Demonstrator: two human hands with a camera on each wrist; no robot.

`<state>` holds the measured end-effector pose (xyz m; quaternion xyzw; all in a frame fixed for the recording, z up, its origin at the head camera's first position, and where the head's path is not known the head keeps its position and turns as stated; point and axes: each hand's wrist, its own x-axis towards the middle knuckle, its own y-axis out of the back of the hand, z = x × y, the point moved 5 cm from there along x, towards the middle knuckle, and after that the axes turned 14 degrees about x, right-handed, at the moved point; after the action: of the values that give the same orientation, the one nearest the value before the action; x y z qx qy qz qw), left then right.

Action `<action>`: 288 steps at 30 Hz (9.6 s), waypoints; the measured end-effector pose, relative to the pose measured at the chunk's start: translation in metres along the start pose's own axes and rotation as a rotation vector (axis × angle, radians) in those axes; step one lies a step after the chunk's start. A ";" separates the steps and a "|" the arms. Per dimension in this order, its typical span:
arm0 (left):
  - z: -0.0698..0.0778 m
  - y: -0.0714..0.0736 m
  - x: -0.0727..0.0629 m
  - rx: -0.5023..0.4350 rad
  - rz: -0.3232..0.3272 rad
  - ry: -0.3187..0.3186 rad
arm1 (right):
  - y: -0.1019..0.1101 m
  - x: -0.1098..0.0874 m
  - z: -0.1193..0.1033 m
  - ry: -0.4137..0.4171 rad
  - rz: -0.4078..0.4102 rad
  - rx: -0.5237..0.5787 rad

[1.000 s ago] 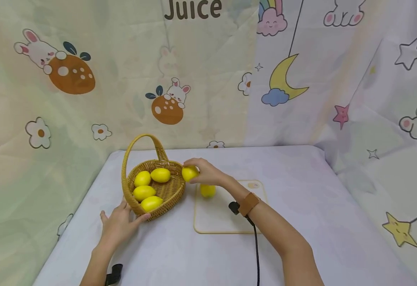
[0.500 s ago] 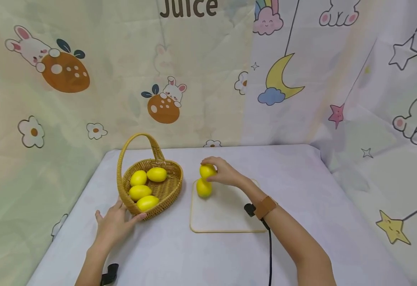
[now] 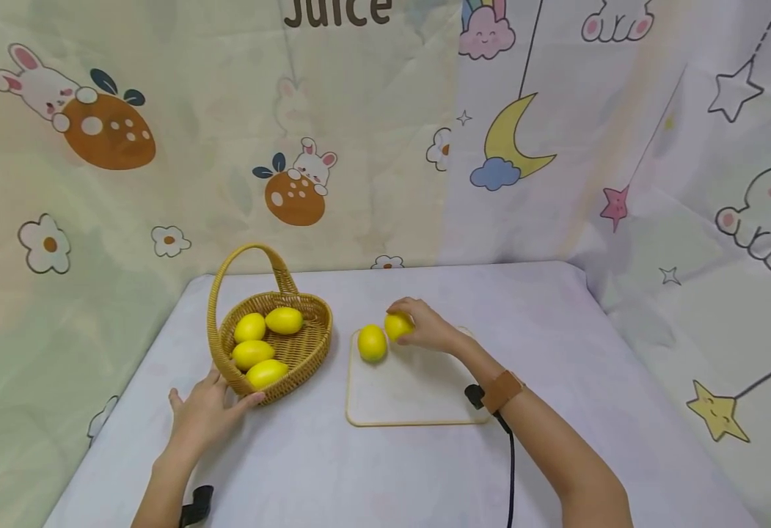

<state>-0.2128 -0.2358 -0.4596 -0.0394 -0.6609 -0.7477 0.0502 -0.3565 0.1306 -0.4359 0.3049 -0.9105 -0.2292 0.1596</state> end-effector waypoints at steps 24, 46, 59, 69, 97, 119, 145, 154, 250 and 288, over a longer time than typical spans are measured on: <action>-0.004 0.004 -0.002 -0.016 -0.016 0.008 | -0.016 -0.015 0.021 -0.025 -0.036 -0.107; -0.002 -0.001 0.001 -0.049 0.001 0.011 | -0.015 -0.018 0.026 -0.072 -0.048 -0.125; -0.001 0.001 0.001 -0.049 -0.006 0.016 | -0.015 -0.021 0.023 -0.104 -0.071 -0.106; -0.001 0.001 0.002 -0.056 -0.016 0.036 | -0.010 -0.019 0.017 -0.117 -0.067 -0.182; -0.001 0.001 0.002 -0.052 0.009 0.037 | -0.151 0.121 -0.105 0.177 -0.421 -0.078; -0.002 0.000 0.002 -0.056 0.018 0.050 | -0.201 0.114 -0.104 -0.110 -0.114 -0.375; -0.001 0.001 0.002 -0.054 0.018 0.041 | -0.175 0.112 -0.103 -0.023 -0.129 -0.134; -0.002 0.001 0.002 -0.046 0.001 0.043 | -0.144 0.101 -0.098 0.164 -0.135 0.148; -0.002 0.002 0.004 -0.059 -0.027 0.025 | 0.043 -0.072 0.061 -0.112 0.045 0.216; -0.006 0.000 0.004 -0.074 -0.042 0.039 | -0.067 0.085 -0.083 0.159 -0.355 0.198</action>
<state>-0.2163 -0.2419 -0.4594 -0.0130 -0.6326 -0.7731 0.0458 -0.3535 0.0036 -0.3875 0.4916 -0.8453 -0.1384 0.1572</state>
